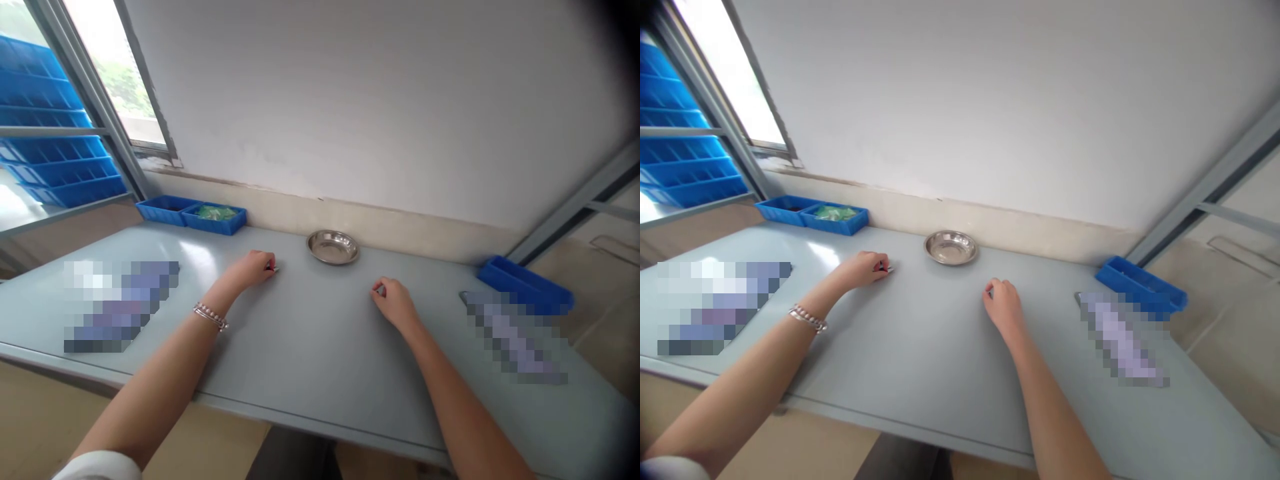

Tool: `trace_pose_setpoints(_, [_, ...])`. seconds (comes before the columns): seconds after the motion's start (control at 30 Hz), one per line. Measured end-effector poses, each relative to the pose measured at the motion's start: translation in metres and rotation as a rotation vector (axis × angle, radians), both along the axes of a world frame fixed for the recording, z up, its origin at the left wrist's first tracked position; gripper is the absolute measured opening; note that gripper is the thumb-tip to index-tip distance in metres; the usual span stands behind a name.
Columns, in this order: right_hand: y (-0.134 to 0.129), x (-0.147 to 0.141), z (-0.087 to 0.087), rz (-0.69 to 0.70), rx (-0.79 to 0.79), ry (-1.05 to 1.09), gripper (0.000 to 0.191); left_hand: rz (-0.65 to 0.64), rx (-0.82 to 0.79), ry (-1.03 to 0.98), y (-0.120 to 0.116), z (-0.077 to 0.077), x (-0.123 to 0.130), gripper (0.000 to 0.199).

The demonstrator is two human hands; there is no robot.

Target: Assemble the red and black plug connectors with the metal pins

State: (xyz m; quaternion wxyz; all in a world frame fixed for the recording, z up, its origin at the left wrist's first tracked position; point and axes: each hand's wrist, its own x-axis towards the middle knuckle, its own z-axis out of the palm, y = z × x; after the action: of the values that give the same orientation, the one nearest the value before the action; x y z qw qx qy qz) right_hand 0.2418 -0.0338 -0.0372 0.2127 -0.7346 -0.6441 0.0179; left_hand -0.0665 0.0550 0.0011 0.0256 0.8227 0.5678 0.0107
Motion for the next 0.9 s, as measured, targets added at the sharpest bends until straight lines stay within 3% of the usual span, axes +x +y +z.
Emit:
trace_pose_setpoints(0.23, [0.0,0.002,-0.001,0.006,0.011,-0.011,0.012,-0.01,0.061,0.007,0.0,-0.004,-0.002,0.017])
trace_pose_setpoints(0.9, [-0.005,0.0,0.002,-0.046,-0.1,-0.166,0.011,0.084,0.118,0.093,-0.015,0.004,0.013,0.018])
